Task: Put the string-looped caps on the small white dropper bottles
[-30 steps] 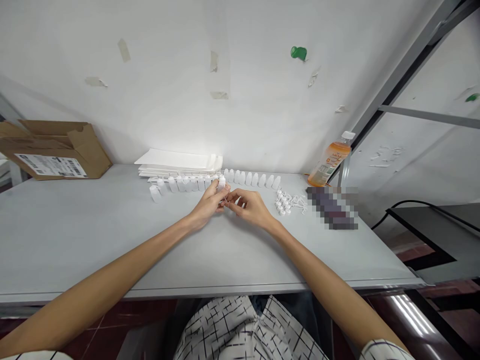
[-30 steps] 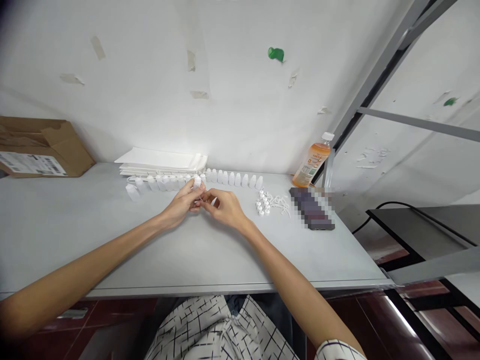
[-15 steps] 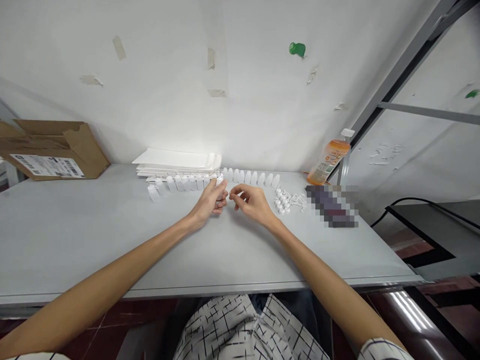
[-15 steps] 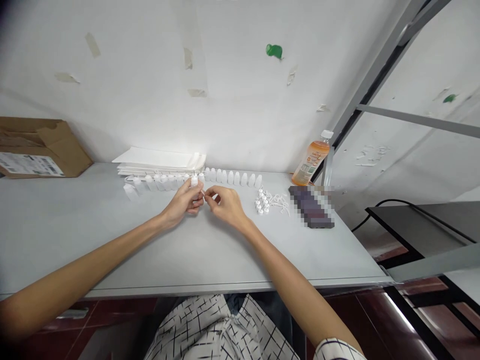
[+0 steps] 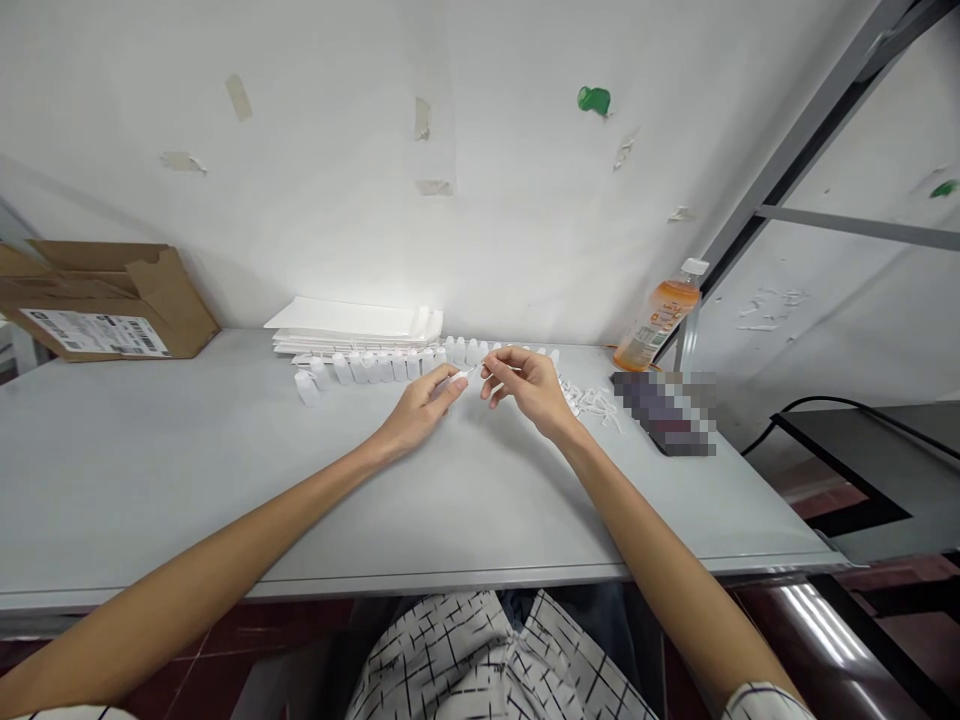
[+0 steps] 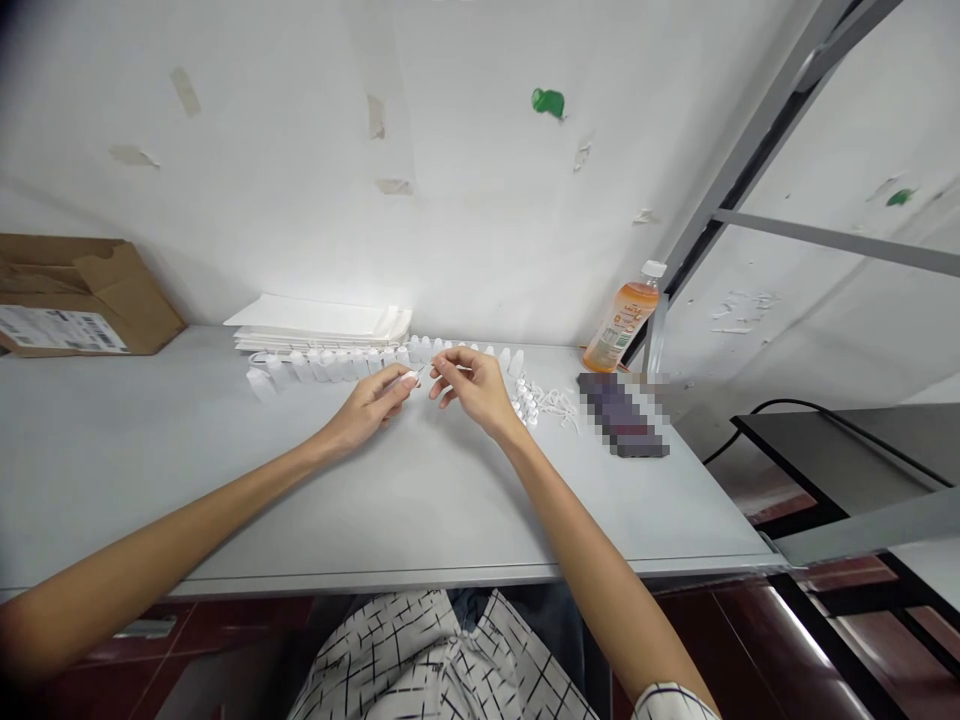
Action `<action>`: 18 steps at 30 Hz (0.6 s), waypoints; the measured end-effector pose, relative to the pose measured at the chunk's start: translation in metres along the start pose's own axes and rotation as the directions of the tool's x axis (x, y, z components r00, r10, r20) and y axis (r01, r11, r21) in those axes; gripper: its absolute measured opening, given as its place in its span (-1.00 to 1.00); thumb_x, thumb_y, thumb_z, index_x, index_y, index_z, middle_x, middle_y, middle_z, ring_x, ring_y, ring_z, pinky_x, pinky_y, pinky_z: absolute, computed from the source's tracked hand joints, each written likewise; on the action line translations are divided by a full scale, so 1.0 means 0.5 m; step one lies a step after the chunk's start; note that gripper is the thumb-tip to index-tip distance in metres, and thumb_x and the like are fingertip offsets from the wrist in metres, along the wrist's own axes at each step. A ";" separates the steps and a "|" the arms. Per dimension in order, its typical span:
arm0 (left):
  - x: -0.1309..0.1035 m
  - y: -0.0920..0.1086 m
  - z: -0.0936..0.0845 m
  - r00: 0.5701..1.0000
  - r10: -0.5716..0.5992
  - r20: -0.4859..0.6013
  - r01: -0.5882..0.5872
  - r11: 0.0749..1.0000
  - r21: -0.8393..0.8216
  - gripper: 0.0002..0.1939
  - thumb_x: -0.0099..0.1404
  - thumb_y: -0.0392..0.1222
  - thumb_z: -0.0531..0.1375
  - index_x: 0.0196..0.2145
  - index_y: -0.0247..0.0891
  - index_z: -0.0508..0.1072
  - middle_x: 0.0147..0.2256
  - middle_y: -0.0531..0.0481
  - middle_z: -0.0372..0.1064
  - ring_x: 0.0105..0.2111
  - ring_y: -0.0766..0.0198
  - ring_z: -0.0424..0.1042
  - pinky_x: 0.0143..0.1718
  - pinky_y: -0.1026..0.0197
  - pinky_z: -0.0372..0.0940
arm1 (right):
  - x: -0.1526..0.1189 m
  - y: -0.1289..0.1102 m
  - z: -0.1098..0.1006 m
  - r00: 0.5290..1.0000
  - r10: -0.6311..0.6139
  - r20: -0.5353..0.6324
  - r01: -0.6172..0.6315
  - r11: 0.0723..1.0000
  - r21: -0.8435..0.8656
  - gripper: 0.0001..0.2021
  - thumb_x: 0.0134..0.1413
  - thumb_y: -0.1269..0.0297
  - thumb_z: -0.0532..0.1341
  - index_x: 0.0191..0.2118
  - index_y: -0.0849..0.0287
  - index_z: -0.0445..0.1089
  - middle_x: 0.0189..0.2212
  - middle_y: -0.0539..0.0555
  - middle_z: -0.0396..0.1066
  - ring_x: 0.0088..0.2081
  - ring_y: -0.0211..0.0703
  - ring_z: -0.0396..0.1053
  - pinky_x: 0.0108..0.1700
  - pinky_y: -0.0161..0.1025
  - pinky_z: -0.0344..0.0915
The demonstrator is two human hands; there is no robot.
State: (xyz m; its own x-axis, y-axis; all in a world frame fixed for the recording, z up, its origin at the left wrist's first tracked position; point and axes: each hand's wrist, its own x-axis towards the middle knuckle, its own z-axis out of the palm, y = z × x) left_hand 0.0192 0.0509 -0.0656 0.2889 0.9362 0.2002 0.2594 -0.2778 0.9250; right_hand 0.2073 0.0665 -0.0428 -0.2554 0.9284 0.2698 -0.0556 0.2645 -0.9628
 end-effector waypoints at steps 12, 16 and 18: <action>-0.003 -0.005 0.000 0.998 0.064 0.008 -0.064 0.991 0.114 -0.62 0.42 0.15 0.04 -0.21 -0.22 0.40 -0.34 0.08 0.28 -0.44 0.35 0.13 -0.39 0.27 0.07 | -0.001 0.003 0.000 0.998 0.013 0.065 -0.013 1.000 0.005 -0.56 -0.02 -0.13 0.37 -0.37 0.21 0.40 -0.43 0.03 0.39 -0.40 -0.20 0.50 -0.36 -0.21 0.54; -0.002 -0.007 0.001 0.998 0.061 -0.003 -0.060 0.992 0.109 -0.63 0.42 0.15 0.05 -0.22 -0.22 0.40 -0.33 0.08 0.28 -0.44 0.35 0.13 -0.38 0.26 0.08 | -0.001 0.005 -0.001 0.997 0.021 0.076 -0.021 1.000 -0.004 -0.55 -0.01 -0.15 0.36 -0.36 0.21 0.40 -0.42 0.02 0.38 -0.40 -0.20 0.50 -0.36 -0.21 0.54; -0.002 -0.008 0.001 0.998 0.057 -0.019 -0.054 0.992 0.116 -0.63 0.42 0.14 0.05 -0.22 -0.21 0.40 -0.33 0.08 0.28 -0.43 0.35 0.14 -0.38 0.25 0.09 | -0.001 0.005 -0.001 0.996 0.026 0.081 -0.025 1.000 -0.019 -0.55 0.01 -0.15 0.35 -0.36 0.21 0.39 -0.43 0.02 0.37 -0.39 -0.19 0.49 -0.37 -0.21 0.54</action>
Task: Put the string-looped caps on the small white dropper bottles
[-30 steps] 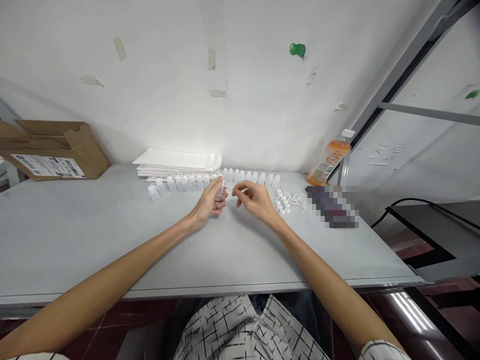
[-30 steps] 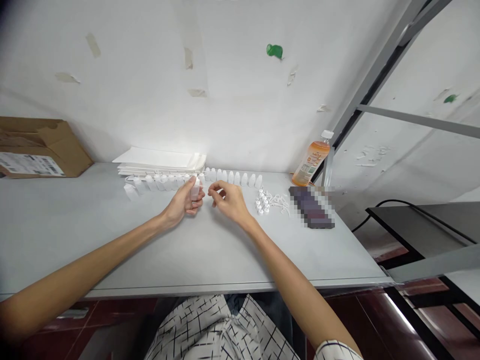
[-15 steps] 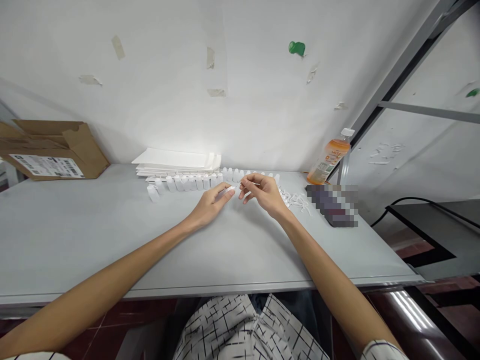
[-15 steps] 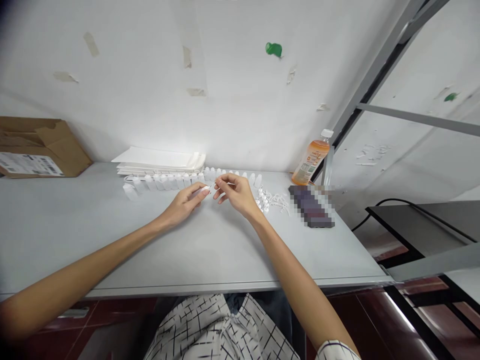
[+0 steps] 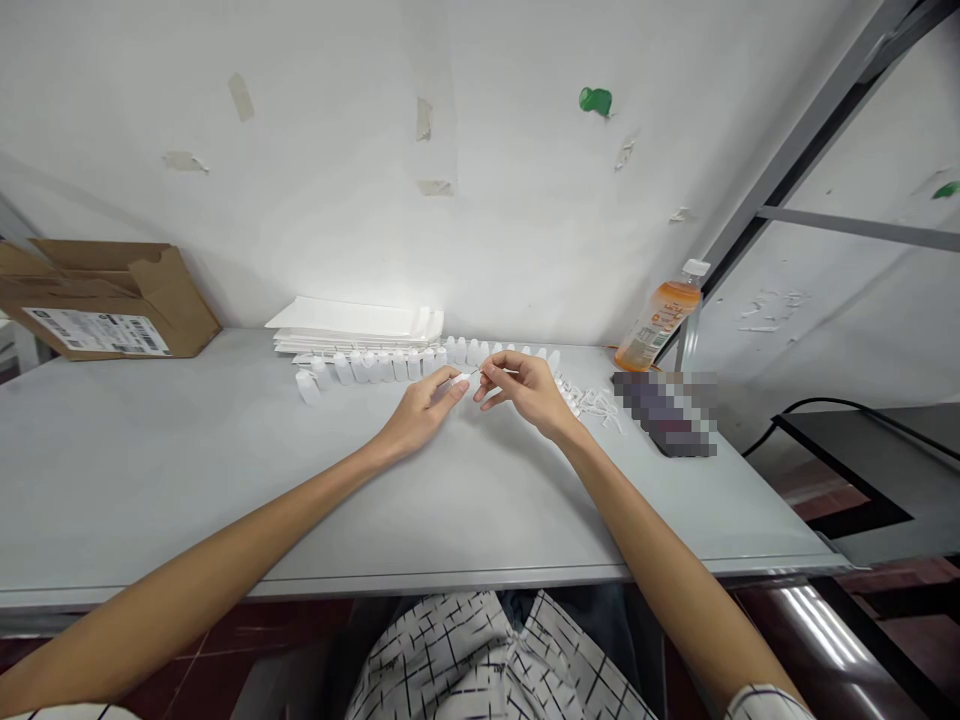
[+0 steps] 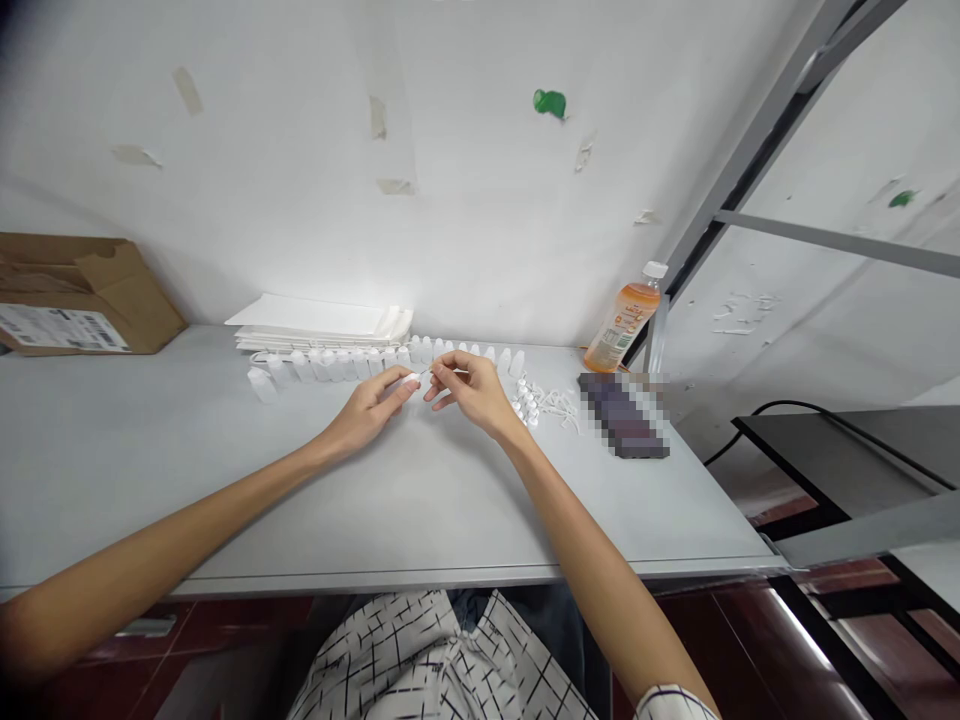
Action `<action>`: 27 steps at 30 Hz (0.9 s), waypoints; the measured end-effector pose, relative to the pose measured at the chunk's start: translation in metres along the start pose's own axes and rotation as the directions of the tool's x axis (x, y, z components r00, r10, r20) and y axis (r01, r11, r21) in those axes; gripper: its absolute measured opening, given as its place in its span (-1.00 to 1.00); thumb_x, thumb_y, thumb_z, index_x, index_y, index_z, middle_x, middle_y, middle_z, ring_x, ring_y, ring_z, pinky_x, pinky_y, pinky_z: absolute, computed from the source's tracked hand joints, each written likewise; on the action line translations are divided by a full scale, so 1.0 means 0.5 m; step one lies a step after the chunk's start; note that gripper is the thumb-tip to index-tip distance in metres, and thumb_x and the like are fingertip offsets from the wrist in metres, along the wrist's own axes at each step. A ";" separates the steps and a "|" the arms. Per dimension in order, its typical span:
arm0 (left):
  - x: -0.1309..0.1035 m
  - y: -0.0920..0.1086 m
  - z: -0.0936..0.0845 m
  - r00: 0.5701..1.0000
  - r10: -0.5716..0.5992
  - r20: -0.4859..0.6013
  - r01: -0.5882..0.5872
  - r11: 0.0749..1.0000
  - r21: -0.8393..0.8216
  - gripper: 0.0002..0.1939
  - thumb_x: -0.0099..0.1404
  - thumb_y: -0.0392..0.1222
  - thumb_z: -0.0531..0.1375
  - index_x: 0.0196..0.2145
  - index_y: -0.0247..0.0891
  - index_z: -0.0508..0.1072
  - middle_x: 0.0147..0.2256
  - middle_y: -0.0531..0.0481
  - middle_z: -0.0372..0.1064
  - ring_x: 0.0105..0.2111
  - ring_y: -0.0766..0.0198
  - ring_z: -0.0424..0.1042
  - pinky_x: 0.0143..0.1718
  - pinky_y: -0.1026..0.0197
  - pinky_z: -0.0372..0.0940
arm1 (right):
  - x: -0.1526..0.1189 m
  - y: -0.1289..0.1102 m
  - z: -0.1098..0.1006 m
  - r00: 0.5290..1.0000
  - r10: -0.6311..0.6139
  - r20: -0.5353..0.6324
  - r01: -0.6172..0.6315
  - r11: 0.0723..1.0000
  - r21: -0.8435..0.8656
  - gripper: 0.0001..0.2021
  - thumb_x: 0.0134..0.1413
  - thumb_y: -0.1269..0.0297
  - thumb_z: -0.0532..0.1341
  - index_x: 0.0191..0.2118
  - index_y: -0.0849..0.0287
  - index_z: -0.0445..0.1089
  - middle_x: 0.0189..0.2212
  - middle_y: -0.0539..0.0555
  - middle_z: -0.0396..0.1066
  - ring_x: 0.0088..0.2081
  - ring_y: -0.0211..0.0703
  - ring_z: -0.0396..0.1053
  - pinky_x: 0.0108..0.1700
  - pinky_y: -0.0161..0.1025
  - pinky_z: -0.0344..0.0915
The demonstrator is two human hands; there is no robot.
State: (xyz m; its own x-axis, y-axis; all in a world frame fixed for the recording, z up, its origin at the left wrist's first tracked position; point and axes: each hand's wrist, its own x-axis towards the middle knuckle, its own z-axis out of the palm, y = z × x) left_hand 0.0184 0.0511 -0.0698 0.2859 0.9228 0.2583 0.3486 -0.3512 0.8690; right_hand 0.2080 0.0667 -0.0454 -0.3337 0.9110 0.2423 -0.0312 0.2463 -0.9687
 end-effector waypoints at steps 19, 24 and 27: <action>-0.006 0.012 0.000 0.999 0.025 -0.030 -0.021 0.991 0.131 -0.60 0.42 0.15 0.02 -0.16 -0.21 0.44 -0.39 0.10 0.34 -0.48 0.34 0.16 -0.40 0.24 0.09 | -0.003 0.001 0.004 1.000 0.013 0.011 -0.012 1.000 -0.025 -0.55 0.05 -0.15 0.32 -0.37 0.20 0.35 -0.50 -0.02 0.33 -0.46 -0.23 0.47 -0.38 -0.21 0.52; -0.006 0.014 -0.001 0.999 0.027 -0.045 -0.020 0.988 0.153 -0.62 0.42 0.14 0.04 -0.22 -0.21 0.45 -0.44 0.12 0.29 -0.51 0.36 0.12 -0.42 0.24 0.06 | -0.002 0.002 0.004 1.000 0.006 0.012 -0.006 1.000 -0.023 -0.55 0.04 -0.16 0.32 -0.38 0.20 0.35 -0.48 -0.02 0.33 -0.45 -0.23 0.47 -0.39 -0.22 0.52; -0.007 0.015 -0.001 0.999 0.032 -0.031 -0.027 0.989 0.145 -0.62 0.41 0.14 0.05 -0.20 -0.20 0.47 -0.46 0.12 0.29 -0.51 0.35 0.13 -0.42 0.24 0.05 | -0.001 0.003 0.004 1.000 -0.003 0.001 0.003 1.000 -0.030 -0.54 0.03 -0.17 0.32 -0.38 0.20 0.35 -0.47 -0.03 0.31 -0.45 -0.24 0.47 -0.40 -0.23 0.52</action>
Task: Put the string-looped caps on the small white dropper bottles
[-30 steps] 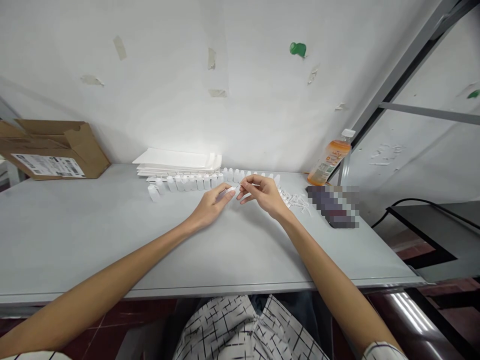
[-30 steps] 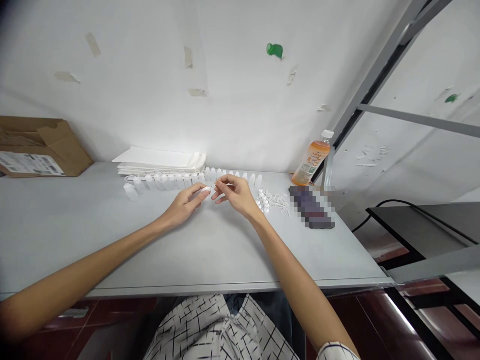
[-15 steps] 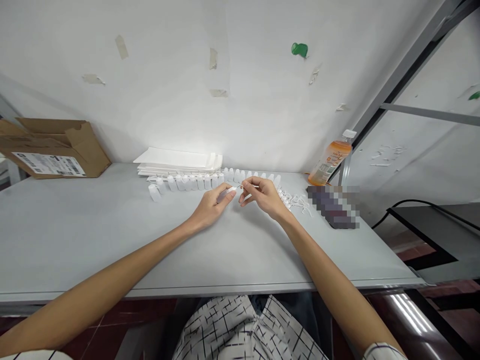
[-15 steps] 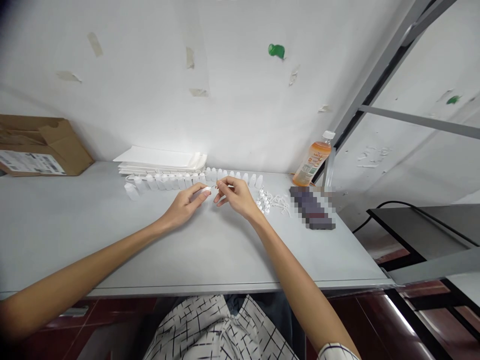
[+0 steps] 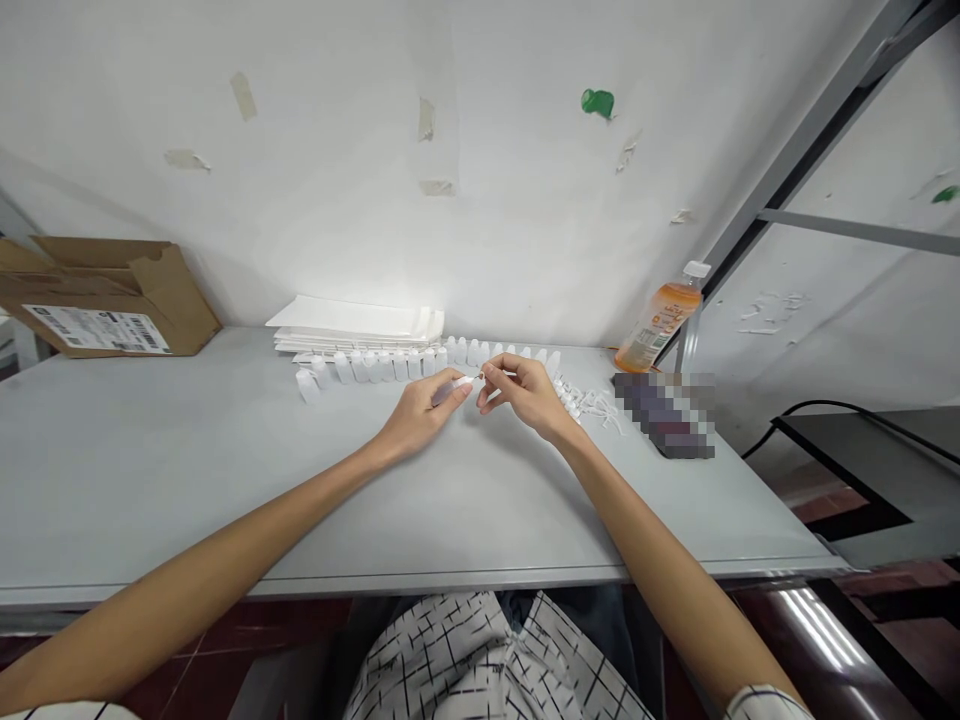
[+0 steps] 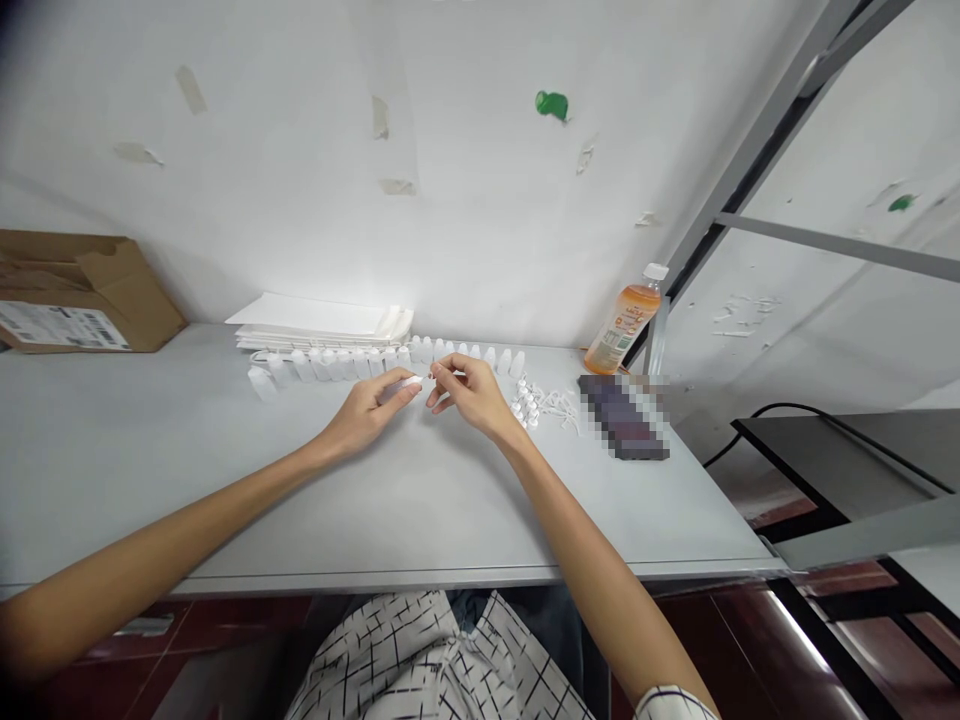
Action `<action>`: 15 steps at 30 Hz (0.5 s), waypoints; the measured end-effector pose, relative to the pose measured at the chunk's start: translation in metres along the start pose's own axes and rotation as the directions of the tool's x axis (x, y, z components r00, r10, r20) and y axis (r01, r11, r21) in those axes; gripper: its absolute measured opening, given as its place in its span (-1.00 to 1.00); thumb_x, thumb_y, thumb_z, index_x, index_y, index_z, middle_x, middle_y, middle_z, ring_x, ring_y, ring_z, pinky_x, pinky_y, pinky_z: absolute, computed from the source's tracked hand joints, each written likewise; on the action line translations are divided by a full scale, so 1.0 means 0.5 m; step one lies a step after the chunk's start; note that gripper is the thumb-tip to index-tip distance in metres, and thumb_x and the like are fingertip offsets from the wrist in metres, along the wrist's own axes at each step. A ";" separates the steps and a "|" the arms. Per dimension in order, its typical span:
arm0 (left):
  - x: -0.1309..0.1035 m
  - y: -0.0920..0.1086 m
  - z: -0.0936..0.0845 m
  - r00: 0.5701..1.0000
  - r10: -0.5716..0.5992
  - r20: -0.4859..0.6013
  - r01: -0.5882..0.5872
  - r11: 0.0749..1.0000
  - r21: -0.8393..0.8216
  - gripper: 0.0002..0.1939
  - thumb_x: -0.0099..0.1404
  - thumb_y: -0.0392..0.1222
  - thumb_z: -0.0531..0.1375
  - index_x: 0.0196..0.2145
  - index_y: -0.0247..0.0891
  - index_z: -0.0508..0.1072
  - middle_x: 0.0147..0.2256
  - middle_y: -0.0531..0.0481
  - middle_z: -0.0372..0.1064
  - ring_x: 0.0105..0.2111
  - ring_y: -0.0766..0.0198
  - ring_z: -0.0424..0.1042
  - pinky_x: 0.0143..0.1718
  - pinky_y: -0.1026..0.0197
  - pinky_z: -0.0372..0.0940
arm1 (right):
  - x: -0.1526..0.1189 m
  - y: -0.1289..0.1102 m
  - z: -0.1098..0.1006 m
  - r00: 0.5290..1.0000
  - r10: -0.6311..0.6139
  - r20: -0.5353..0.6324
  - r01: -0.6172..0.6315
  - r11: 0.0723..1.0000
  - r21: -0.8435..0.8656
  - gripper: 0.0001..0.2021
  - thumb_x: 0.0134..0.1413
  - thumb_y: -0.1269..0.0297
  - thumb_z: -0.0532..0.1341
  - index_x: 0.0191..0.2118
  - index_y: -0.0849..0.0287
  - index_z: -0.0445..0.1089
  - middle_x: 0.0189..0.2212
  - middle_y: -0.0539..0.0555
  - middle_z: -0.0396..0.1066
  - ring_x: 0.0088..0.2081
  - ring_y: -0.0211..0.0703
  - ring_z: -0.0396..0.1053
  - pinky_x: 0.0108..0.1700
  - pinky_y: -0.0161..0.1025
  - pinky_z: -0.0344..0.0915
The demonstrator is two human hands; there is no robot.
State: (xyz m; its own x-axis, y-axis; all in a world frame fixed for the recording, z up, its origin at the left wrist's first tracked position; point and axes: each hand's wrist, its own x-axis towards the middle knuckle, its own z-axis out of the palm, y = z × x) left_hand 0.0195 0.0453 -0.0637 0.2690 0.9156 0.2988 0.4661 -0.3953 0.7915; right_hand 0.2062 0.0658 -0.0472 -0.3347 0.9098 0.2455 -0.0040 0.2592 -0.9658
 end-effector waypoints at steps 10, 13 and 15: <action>0.001 -0.007 0.002 1.000 -0.019 0.002 0.019 1.000 -0.011 -0.59 0.42 0.18 0.03 -0.19 -0.20 0.46 -0.37 0.10 0.34 -0.46 0.33 0.18 -0.38 0.24 0.08 | 0.001 -0.001 -0.002 1.000 0.010 -0.006 -0.010 1.000 -0.018 -0.56 0.06 -0.14 0.32 -0.38 0.20 0.34 -0.45 -0.02 0.31 -0.45 -0.24 0.46 -0.39 -0.21 0.52; 0.002 -0.008 0.001 1.000 -0.017 0.002 0.017 1.000 -0.006 -0.59 0.41 0.18 0.03 -0.18 -0.19 0.46 -0.38 0.09 0.35 -0.46 0.32 0.19 -0.39 0.24 0.09 | 0.000 -0.001 -0.002 1.000 0.015 0.003 -0.015 1.000 -0.022 -0.57 0.07 -0.13 0.31 -0.39 0.20 0.33 -0.46 -0.02 0.30 -0.45 -0.24 0.46 -0.39 -0.21 0.51; 0.001 -0.007 0.001 1.000 -0.006 0.001 0.006 1.000 0.005 -0.59 0.41 0.18 0.03 -0.18 -0.19 0.47 -0.40 0.09 0.34 -0.48 0.32 0.17 -0.40 0.24 0.09 | -0.001 -0.002 -0.001 1.000 0.018 0.006 -0.018 0.999 -0.027 -0.57 0.07 -0.14 0.31 -0.39 0.20 0.33 -0.46 -0.02 0.29 -0.45 -0.24 0.46 -0.39 -0.21 0.51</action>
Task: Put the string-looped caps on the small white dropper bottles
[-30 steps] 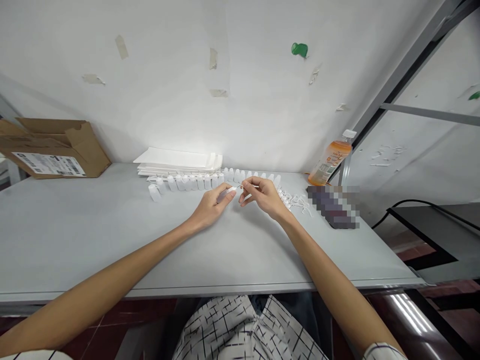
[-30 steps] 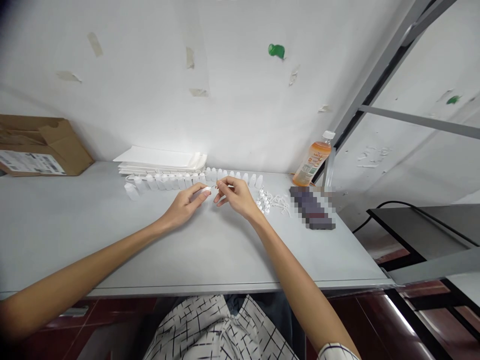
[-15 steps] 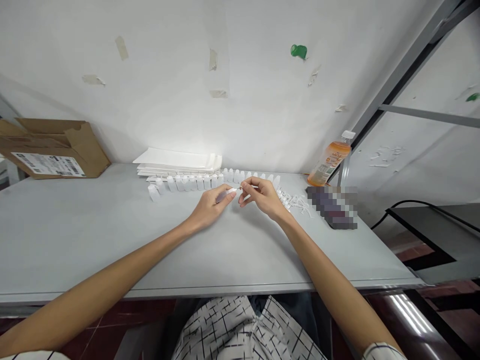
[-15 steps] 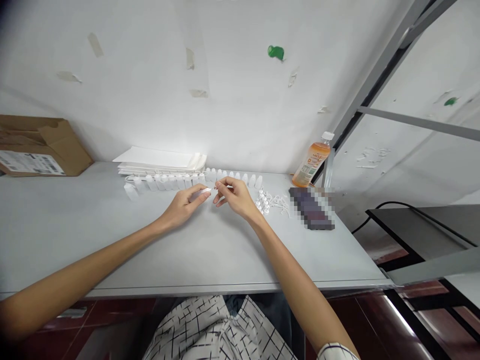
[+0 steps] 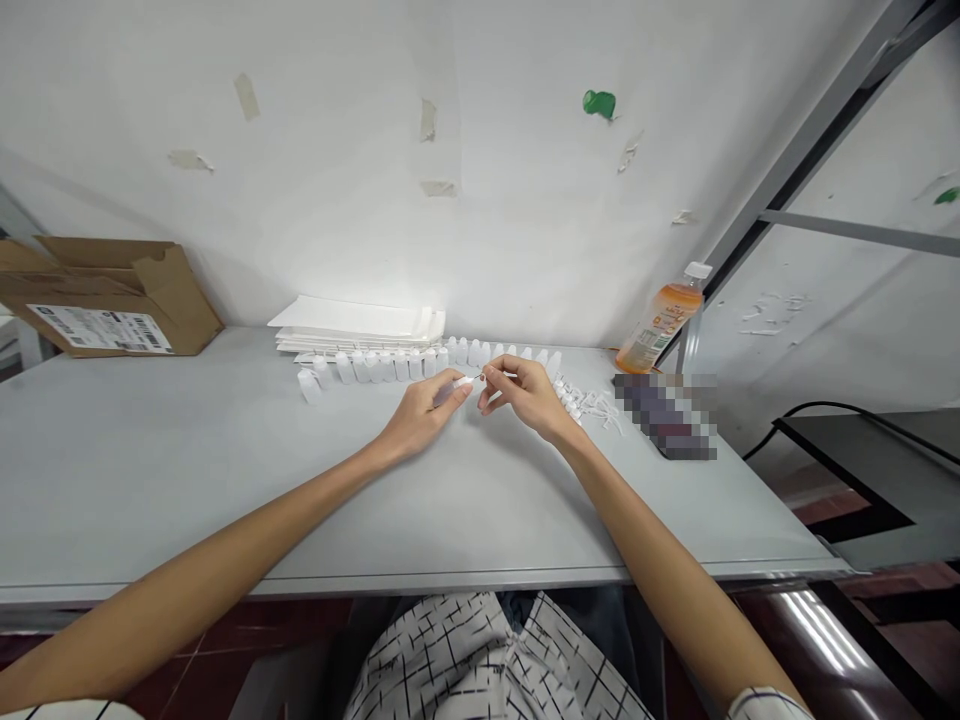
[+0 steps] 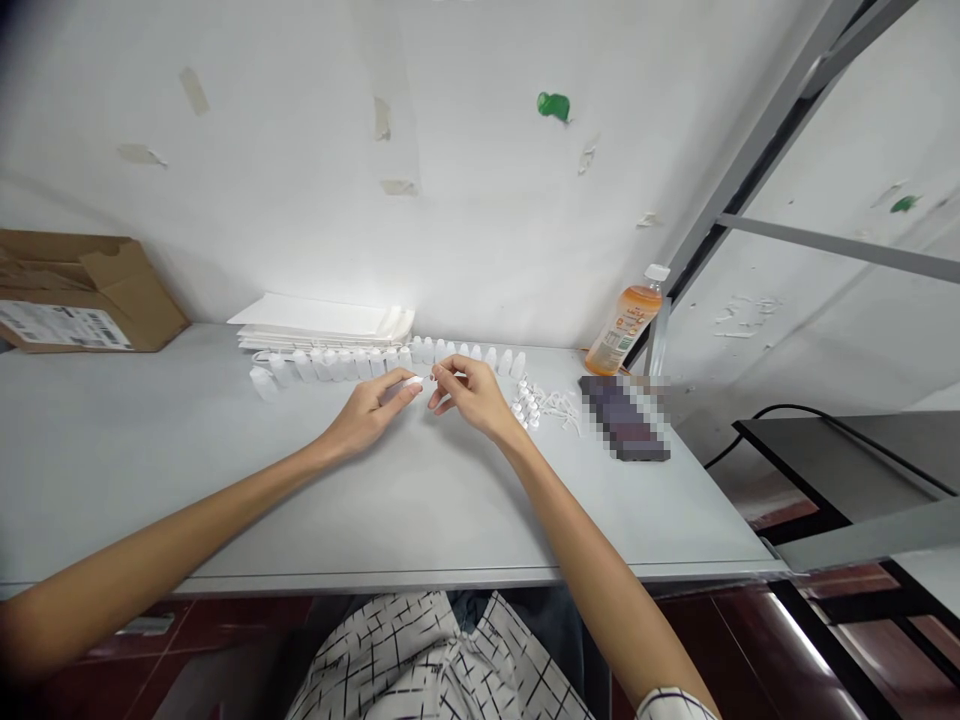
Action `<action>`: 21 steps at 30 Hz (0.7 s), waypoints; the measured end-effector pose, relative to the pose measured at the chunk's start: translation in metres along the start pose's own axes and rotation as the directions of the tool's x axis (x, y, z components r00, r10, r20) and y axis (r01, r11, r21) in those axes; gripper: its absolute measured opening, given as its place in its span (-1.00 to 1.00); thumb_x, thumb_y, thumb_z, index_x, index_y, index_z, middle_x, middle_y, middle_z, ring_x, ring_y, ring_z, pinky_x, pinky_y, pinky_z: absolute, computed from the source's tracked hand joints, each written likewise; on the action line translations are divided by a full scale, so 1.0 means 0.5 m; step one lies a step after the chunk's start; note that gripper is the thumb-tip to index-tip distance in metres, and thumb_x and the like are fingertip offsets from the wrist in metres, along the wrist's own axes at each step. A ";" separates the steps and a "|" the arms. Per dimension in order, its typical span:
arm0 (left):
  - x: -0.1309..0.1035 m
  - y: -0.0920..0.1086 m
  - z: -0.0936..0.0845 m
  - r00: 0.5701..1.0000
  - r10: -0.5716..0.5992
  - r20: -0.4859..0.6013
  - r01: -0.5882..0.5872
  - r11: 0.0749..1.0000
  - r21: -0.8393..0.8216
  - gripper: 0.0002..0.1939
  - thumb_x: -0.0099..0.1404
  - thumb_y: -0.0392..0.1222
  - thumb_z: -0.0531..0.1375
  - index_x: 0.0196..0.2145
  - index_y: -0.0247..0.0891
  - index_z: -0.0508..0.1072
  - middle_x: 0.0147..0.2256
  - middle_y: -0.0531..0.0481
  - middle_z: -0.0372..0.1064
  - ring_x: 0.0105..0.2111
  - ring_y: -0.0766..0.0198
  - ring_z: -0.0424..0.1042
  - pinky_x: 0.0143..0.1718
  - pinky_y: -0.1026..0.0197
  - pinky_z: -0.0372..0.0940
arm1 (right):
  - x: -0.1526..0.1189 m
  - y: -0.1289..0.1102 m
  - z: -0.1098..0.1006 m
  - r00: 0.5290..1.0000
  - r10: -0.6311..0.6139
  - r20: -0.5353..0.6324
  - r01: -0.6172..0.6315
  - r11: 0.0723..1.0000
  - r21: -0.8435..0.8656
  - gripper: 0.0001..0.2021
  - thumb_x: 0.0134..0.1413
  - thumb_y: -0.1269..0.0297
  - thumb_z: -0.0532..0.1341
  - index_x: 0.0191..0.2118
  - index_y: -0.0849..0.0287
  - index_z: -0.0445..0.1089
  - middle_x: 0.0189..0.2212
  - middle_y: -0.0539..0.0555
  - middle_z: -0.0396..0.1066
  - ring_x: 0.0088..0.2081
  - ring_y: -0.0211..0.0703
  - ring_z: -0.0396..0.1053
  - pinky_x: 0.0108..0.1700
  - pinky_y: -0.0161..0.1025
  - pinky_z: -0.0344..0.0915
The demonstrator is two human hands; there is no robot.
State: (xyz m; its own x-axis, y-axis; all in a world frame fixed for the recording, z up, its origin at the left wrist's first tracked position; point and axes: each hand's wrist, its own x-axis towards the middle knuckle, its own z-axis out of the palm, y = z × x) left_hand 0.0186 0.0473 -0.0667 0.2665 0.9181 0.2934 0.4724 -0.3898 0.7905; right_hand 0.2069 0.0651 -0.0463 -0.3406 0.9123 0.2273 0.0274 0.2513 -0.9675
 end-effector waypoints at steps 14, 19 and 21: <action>0.003 -0.004 -0.004 0.997 0.071 0.014 -0.072 0.992 0.105 -0.62 0.40 0.09 0.05 -0.21 -0.23 0.51 -0.30 -0.01 0.46 -0.33 0.22 0.36 -0.33 0.24 0.23 | 0.001 0.023 -0.004 0.997 -0.055 0.047 0.065 0.964 -0.259 -0.75 0.25 0.12 0.17 -0.38 0.17 0.32 -0.51 -0.02 0.35 -0.48 -0.20 0.47 -0.36 -0.22 0.45; 0.005 -0.016 0.005 0.998 0.068 0.017 -0.070 0.987 0.144 -0.63 0.38 0.07 0.05 -0.20 -0.24 0.50 -0.22 -0.10 0.48 -0.25 0.15 0.41 -0.33 0.21 0.27 | 0.000 0.032 0.000 0.996 -0.046 0.071 0.071 0.913 -0.401 -0.79 0.29 0.26 0.10 -0.39 0.15 0.30 -0.61 -0.01 0.43 -0.48 -0.16 0.49 -0.28 -0.21 0.38; 0.005 -0.021 0.008 0.996 0.089 0.012 -0.089 0.980 0.177 -0.64 0.38 0.06 0.04 -0.23 -0.24 0.50 -0.26 -0.10 0.47 -0.28 0.15 0.40 -0.33 0.20 0.26 | -0.001 0.036 0.004 0.997 -0.046 0.068 0.071 0.904 -0.423 -0.79 0.29 0.28 0.09 -0.40 0.14 0.29 -0.61 0.00 0.45 -0.47 -0.16 0.49 -0.28 -0.21 0.37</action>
State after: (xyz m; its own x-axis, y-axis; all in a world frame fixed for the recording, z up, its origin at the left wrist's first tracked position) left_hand 0.0180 0.0535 -0.0763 0.3174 0.8790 0.3558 0.5881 -0.4768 0.6533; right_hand 0.2058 0.0687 -0.0639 -0.4049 0.8756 0.2635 0.3979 0.4282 -0.8114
